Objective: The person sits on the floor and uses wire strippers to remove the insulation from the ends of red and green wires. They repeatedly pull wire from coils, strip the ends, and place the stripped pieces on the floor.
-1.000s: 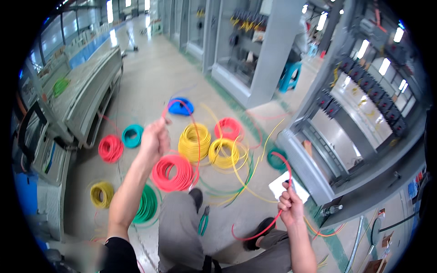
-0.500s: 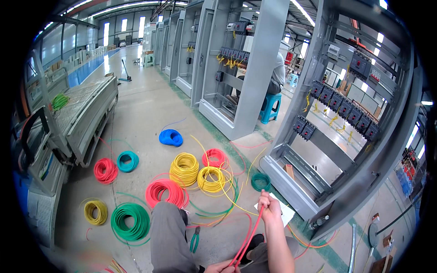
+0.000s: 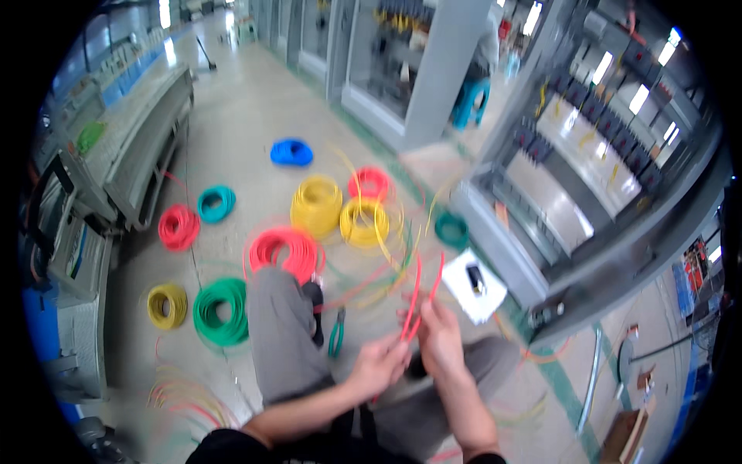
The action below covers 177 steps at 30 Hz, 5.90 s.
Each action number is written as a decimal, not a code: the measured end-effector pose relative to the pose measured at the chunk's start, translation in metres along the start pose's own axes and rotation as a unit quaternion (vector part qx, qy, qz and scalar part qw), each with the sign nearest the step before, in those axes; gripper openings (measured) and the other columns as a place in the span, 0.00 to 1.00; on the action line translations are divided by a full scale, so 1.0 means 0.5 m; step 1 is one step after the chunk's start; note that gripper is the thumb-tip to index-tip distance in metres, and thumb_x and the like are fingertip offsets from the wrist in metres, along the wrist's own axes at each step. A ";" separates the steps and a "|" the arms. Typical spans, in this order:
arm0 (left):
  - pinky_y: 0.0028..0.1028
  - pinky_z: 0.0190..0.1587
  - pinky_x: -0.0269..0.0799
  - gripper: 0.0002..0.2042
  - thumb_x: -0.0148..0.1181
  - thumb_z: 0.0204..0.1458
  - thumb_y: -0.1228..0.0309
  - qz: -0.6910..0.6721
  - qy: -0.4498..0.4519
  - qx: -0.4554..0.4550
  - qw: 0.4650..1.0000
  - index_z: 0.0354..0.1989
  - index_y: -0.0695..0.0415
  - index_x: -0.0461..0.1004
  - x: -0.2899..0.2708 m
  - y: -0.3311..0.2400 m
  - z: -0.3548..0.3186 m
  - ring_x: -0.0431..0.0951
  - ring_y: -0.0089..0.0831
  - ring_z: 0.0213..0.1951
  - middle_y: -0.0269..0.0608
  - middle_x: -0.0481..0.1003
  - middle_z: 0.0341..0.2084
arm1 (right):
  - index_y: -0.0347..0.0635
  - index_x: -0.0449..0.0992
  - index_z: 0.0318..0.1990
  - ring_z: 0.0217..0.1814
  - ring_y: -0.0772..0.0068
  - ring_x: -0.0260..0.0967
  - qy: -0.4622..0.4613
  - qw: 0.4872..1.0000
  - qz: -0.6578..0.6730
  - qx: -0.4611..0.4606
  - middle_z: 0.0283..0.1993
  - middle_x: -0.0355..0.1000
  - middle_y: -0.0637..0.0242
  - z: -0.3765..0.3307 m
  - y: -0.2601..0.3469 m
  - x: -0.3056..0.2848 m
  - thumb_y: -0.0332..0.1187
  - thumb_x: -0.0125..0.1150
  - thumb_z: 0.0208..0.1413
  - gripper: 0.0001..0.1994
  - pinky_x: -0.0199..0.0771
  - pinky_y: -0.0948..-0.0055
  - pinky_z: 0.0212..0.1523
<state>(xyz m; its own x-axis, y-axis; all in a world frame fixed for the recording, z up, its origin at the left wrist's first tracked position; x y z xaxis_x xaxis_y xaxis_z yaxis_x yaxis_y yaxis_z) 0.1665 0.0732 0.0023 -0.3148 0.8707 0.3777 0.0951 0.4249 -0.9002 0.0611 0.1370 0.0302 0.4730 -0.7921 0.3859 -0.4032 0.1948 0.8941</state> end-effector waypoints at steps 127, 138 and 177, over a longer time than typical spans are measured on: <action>0.49 0.40 0.71 0.17 0.51 0.40 0.79 0.571 0.196 -0.230 0.763 0.41 0.64 0.72 -0.202 0.499 0.204 0.76 0.57 0.36 0.60 0.76 0.32 | 0.29 0.65 0.57 0.17 0.86 0.46 0.012 0.951 0.094 0.294 0.25 0.61 0.66 -0.185 -0.123 -0.255 0.29 0.45 0.65 0.17 0.47 0.84 0.16; 0.29 0.50 0.66 0.37 0.43 0.37 0.87 0.190 0.247 0.001 0.950 0.64 0.56 0.58 -0.096 0.254 0.154 0.67 0.39 0.54 0.47 0.61 0.59 | 0.27 0.66 0.55 0.16 0.86 0.43 -0.001 0.963 0.081 0.259 0.21 0.57 0.69 -0.209 -0.084 -0.258 0.32 0.47 0.64 0.18 0.43 0.82 0.15; 0.41 0.45 0.72 0.23 0.59 0.47 0.56 0.457 -0.077 -0.297 0.835 0.42 0.65 0.75 -0.272 0.508 0.214 0.77 0.50 0.44 0.57 0.77 0.37 | 0.37 0.71 0.29 0.09 0.90 0.45 -0.272 0.914 -0.291 0.080 0.16 0.59 0.74 -0.232 0.388 -0.406 0.24 0.54 0.38 0.07 0.36 0.87 0.07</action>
<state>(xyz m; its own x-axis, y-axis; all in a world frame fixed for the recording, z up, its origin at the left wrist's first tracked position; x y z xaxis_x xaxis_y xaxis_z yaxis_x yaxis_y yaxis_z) 0.1324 0.0364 -0.3010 0.0330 0.8754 -0.4823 0.7995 -0.3127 -0.5129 -0.0224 0.4027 0.1515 0.2031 -0.9130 -0.3539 -0.3368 -0.4045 0.8503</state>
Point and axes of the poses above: each hand's wrist, its own z-axis towards the middle knuckle, its own x-axis out of the palm, y = z × x, the point moved 4 cm from there along z, towards the middle knuckle
